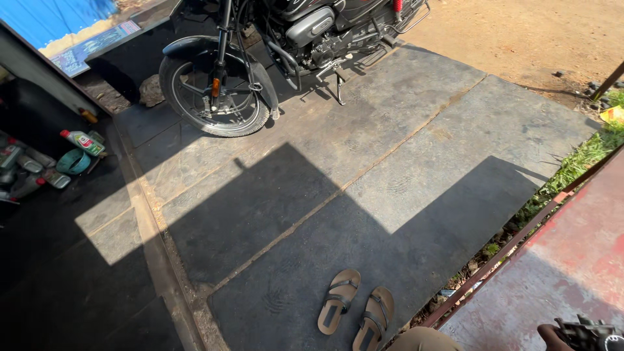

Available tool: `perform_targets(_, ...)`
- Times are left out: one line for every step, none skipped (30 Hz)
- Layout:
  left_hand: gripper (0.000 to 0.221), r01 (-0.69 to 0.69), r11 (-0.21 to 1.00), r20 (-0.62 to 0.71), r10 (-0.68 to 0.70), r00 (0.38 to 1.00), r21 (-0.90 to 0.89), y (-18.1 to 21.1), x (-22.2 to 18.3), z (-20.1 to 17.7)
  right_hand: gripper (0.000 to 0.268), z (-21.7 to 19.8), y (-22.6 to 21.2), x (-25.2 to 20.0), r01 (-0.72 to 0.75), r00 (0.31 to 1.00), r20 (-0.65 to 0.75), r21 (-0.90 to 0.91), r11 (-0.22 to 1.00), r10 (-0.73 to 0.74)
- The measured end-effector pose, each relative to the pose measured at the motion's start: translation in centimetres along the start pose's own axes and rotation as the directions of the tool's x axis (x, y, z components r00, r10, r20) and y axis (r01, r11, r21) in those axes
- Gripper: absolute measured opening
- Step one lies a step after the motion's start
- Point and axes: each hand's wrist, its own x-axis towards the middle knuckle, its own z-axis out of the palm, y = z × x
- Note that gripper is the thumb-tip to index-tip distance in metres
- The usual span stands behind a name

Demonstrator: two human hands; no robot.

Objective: The person disassembles and repairs a motorcycle carburetor using a screwdriver by hand. The person removes a metal cover, a spring, and other internal components while sitting on the ground.

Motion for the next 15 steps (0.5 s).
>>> perform_targets(0.078,-0.005,1.0,-0.001,0.005,1.0,0.014,0.0,0.1,0.1,0.048,-0.1,-0.8,-0.1,-0.028,1.0,0.002,-0.005,1.0,0.028)
perform_targets(0.079,0.007,0.999,0.01,-0.007,1.0,0.037,-0.1,0.0,0.4,0.05,-0.5,-1.0,-0.2,-0.063,0.998,-0.008,-0.019,0.998,0.063)
perform_targets(0.079,0.008,0.999,0.011,-0.008,1.0,0.039,-0.2,0.1,0.6,0.052,-1.0,-1.2,-0.2,-0.078,0.997,-0.004,-0.031,0.997,0.077)
perform_targets(0.08,0.007,0.999,0.015,-0.007,1.0,0.044,-0.5,0.1,0.8,0.054,-1.5,-1.0,-0.3,-0.091,0.996,-0.005,-0.035,0.995,0.091)
perform_targets(0.081,0.003,0.999,0.016,-0.004,1.0,0.053,-0.7,0.1,1.0,0.055,-1.9,-0.9,-0.2,-0.108,0.994,-0.005,-0.037,0.993,0.108)
perform_targets(0.081,0.003,0.998,0.017,-0.004,1.0,0.063,-0.9,0.0,1.1,0.057,-1.9,-0.7,-0.2,-0.12,0.993,-0.006,-0.043,0.992,0.12)
perform_targets(0.082,0.002,0.997,0.018,-0.003,1.0,0.075,-1.0,0.0,1.2,0.059,-1.4,-0.8,-0.2,-0.133,0.991,-0.006,-0.049,0.99,0.133)
perform_targets(0.082,0.001,0.997,0.02,-0.003,1.0,0.08,-1.0,0.0,1.3,0.061,-0.9,-0.8,-0.2,-0.14,0.99,-0.01,-0.052,0.989,0.14)
perform_targets(0.083,0.0,0.996,0.022,-0.002,1.0,0.087,-1.1,0.0,1.4,0.062,-0.3,-0.8,-0.2,-0.15,0.989,-0.01,-0.056,0.987,0.149)
perform_targets(0.084,-0.003,0.995,0.02,0.001,1.0,0.095,-1.1,-0.1,1.4,0.064,0.1,-0.6,-0.3,-0.16,0.987,-0.014,-0.058,0.985,0.159)
perform_targets(0.084,-0.003,0.995,0.022,0.0,1.0,0.104,-1.1,-0.1,1.3,0.066,0.4,-0.4,-0.4,-0.167,0.986,-0.017,-0.064,0.984,0.166)
perform_targets(0.085,-0.005,0.993,0.023,0.002,1.0,0.116,-1.2,-0.2,1.3,0.068,0.5,-0.1,-0.5,-0.177,0.984,-0.019,-0.064,0.982,0.176)
perform_targets(0.086,-0.005,0.992,0.025,0.002,1.0,0.127,-1.2,-0.2,1.2,0.069,0.6,0.1,-0.4,-0.183,0.983,-0.024,-0.061,0.981,0.182)
perform_targets(0.086,-0.007,0.991,0.028,0.004,1.0,0.136,-1.1,-0.3,1.1,0.071,0.6,0.4,-0.3,-0.19,0.982,-0.028,-0.063,0.98,0.188)
perform_targets(0.087,-0.01,0.989,0.028,0.006,1.0,0.146,-0.8,-0.4,1.0,0.073,0.5,0.7,-0.2,-0.199,0.98,-0.036,-0.065,0.978,0.197)
